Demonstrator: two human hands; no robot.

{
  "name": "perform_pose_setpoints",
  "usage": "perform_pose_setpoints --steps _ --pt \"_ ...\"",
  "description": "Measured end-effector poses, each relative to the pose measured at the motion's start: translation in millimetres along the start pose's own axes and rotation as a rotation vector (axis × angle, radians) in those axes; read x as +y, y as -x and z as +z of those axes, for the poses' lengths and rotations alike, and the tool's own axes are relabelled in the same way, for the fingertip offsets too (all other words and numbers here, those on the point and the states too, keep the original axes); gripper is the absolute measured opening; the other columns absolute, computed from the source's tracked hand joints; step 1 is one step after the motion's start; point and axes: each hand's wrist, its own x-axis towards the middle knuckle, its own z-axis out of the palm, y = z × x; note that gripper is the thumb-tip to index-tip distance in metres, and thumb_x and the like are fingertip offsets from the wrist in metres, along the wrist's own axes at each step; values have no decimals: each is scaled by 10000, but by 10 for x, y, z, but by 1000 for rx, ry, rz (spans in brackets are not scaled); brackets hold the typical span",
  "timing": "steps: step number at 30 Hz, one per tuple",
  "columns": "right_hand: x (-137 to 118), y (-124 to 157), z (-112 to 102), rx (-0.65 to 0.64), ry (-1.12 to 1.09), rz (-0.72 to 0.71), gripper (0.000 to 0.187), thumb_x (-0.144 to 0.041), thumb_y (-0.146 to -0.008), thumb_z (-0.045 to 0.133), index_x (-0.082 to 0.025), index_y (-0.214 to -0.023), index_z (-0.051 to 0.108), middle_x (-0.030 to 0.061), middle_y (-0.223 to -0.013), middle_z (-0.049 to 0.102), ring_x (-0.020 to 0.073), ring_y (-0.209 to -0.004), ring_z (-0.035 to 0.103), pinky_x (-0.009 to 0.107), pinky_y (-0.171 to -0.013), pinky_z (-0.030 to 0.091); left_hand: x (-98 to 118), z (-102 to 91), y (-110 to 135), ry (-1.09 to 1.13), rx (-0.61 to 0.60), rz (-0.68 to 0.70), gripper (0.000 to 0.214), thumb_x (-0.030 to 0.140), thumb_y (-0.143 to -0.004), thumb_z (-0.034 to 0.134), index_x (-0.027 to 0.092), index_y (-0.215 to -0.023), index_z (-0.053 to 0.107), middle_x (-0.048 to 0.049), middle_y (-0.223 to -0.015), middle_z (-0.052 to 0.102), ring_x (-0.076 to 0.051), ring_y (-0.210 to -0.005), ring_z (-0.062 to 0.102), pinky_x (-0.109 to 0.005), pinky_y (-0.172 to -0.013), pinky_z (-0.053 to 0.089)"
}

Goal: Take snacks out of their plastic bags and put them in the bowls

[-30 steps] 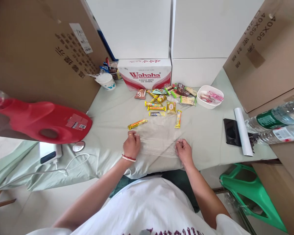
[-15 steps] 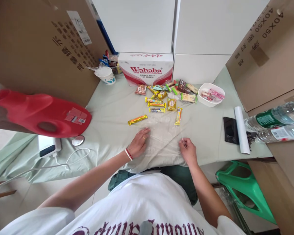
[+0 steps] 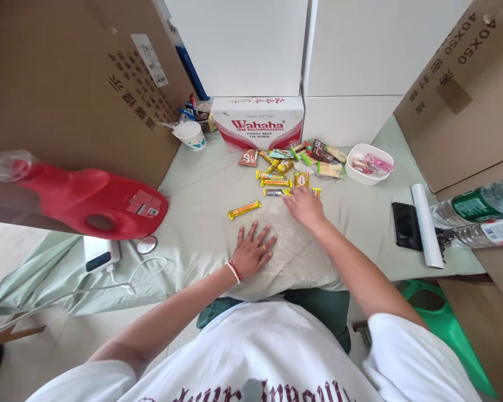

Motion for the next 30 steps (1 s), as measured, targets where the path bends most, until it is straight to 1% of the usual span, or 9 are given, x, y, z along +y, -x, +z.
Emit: perform_pose_setpoints --steps 4,6,8,11,15,18,21,26,30 --pt "-447 -640 605 -322 25 -6 222 -386 -844 756 -183 -933 756 89 -878 748 238 -861 682 285 -771 495 -20 16 11 11 28 -17 548 519 -1005 490 419 -1544 476 -43 -1751 209 -494 -1595 19 -822 -1172 69" --pt "-497 -772 712 -307 -1 -27 104 -273 -854 723 -175 -883 748 66 -850 740 210 -846 676 266 -789 498 -27 44 13 10 55 -43 600 543 -985 523 423 -1566 439 -47 -1759 172 -497 -1594 22 -802 -1186 79" --pt "-469 -747 690 -206 -18 -10 180 -204 -915 616 -155 -1038 738 98 -1031 743 219 -946 675 299 -873 511 -30 72 12 7 79 -85 697 569 -961 552 378 -1608 376 -86 -1762 148 -495 -1593 64 -771 -1204 105" --pt "-322 -361 591 -32 -26 6 382 -204 -1003 464 -124 -1346 613 190 -1410 587 270 -1211 606 406 -1040 489 -27 83 2 3 96 -151 847 618 -934 573 267 -1652 291 -179 -1748 143 -471 -1588 155 -731 -1222 125" --pt "77 542 589 100 -36 -182 434 -377 -1052 453 -170 -1403 602 181 -1511 521 315 -1397 480 500 -1178 420 -61 20 -40 -1 115 -201 814 620 -977 484 221 -1655 277 -230 -1722 197 -416 -1574 263 -723 -1217 135" --pt "465 1050 607 24 10 -228 495 -419 -1048 471 -234 -1500 552 128 -1572 505 318 -1483 413 559 -1231 363 -150 -43 -105 -7 103 -221 663 532 -1036 375 255 -1636 329 -182 -1698 307 -370 -1543 348 -714 -1215 144" --pt "780 1192 534 -80 -24 -236 489 -410 -1048 455 -264 -1500 568 96 -1588 506 291 -1497 426 555 -1241 363 -246 -66 -157 -35 128 -231 609 479 -1046 365 243 -1606 400 -140 -1676 372 -348 -1558 325 -670 -1251 99" --pt "1023 762 167 -126 -186 -115 410 -494 -1014 480 -236 -1146 769 100 -1241 750 290 -1169 687 454 -1018 543 -288 -23 -109 -48 130 -181 662 455 -1037 395 173 -1633 332 -172 -1685 326 -327 -1582 289 -650 -1277 -15" --pt "1119 -58 -213 71 -91 215 430 -492 -1000 465 -188 -903 753 60 -789 752 238 -784 704 343 -790 532 -261 2 -34 -40 60 -197 787 591 -1003 430 156 -1645 292 -189 -1707 242 -358 -1590 252 -713 -1237 -99"
